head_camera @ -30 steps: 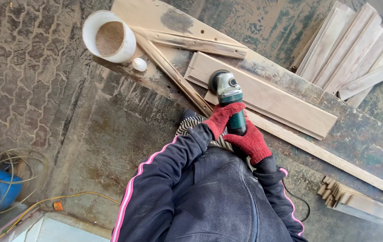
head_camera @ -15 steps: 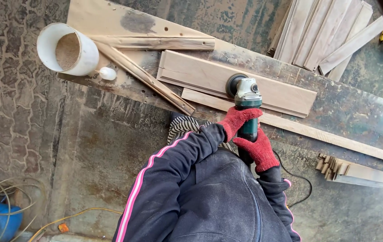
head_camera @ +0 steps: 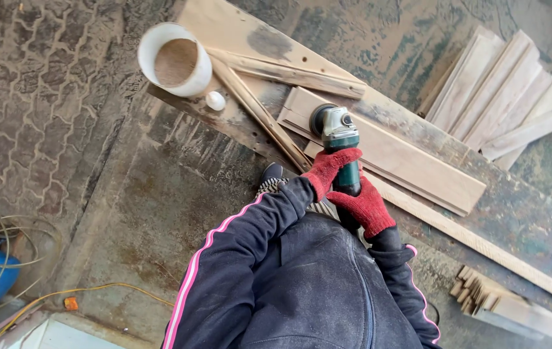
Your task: Sanding wooden planks using an angle grinder and a sanding block in a workshop.
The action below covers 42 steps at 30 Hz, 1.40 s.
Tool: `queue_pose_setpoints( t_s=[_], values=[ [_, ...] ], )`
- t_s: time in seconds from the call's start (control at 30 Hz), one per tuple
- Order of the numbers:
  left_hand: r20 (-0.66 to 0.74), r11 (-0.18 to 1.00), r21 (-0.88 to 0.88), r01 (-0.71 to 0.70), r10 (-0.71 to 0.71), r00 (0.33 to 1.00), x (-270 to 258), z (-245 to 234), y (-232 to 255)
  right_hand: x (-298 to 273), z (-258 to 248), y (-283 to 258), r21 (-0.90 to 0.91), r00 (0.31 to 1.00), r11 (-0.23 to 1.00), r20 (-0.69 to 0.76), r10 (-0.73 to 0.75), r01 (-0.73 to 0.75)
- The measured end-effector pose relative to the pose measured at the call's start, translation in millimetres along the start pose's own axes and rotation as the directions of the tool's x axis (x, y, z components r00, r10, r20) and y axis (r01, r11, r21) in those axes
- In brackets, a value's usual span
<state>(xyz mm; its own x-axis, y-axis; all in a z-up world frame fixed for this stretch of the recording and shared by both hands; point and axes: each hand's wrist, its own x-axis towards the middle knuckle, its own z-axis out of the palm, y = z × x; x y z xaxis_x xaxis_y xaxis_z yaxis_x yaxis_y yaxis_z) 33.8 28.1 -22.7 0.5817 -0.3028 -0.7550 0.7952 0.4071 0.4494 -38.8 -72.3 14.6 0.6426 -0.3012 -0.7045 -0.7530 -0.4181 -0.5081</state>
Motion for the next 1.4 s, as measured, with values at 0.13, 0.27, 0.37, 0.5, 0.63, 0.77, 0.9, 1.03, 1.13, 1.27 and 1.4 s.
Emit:
queue_pose_setpoints(
  t_s=[0.13, 0.27, 0.37, 0.5, 0.63, 0.77, 0.9, 1.03, 1.13, 1.27, 1.4],
  values=[
    [-0.032, 0.996, -0.071, -0.049, 0.047, 0.998, -5.6, -18.7, 29.4, 0.4, 13.4, -43.7, -0.055, 0.997, 0.997, 0.064, -0.047, 0.050],
    [-0.040, 0.986, -0.141, -0.092, 0.088, 0.995, 11.3, -41.5, 37.0, 1.7, 18.5, -76.4, -0.114, 0.992, 0.992, 0.115, -0.045, 0.058],
    [-0.053, 0.991, -0.089, -0.103, 0.099, 0.994, 10.7, -47.8, 48.9, 10.0, 24.2, -76.0, -0.148, 0.991, 0.986, 0.116, -0.063, 0.080],
    [-0.045, 0.995, -0.058, -0.077, 0.075, 0.996, 20.1, -41.2, 47.6, 8.0, 15.1, -78.4, -0.138, 0.993, 0.988, 0.105, -0.050, 0.064],
    [-0.027, 0.997, -0.075, -0.035, 0.033, 0.999, 11.3, -21.4, 43.3, 12.8, 8.2, -57.6, -0.146, 0.996, 0.989, 0.087, -0.009, 0.021],
    [0.035, 0.995, -0.091, -0.033, 0.037, 0.999, 23.4, -18.8, 33.0, 13.9, 5.4, -56.8, -0.123, 0.998, 0.992, 0.066, -0.001, 0.009],
    [0.097, 0.992, -0.116, -0.041, 0.052, 0.994, -25.9, -21.3, 71.7, 19.2, 8.2, -59.2, -0.167, 0.995, 0.986, 0.098, 0.003, 0.013],
    [-0.007, 0.996, -0.065, -0.062, 0.061, 0.998, 33.1, -45.0, 23.6, 12.8, 9.6, -72.2, -0.168, 0.989, 0.985, 0.145, -0.004, 0.029],
    [0.002, 0.999, 0.002, -0.036, 0.036, 0.999, -39.2, 7.0, 100.9, 18.5, 4.3, -72.3, -0.172, 0.990, 0.985, 0.140, -0.009, 0.033],
    [0.087, 0.997, -0.046, -0.063, 0.067, 0.994, -79.1, 22.8, 128.2, 26.2, -1.5, -62.9, -0.117, 0.996, 0.993, 0.085, -0.015, 0.025],
    [-0.015, 1.000, 0.024, -0.003, 0.003, 1.000, 40.1, -6.9, 42.6, 23.5, -1.7, -66.1, -0.054, 0.997, 0.997, 0.066, -0.046, 0.050]
  ],
)
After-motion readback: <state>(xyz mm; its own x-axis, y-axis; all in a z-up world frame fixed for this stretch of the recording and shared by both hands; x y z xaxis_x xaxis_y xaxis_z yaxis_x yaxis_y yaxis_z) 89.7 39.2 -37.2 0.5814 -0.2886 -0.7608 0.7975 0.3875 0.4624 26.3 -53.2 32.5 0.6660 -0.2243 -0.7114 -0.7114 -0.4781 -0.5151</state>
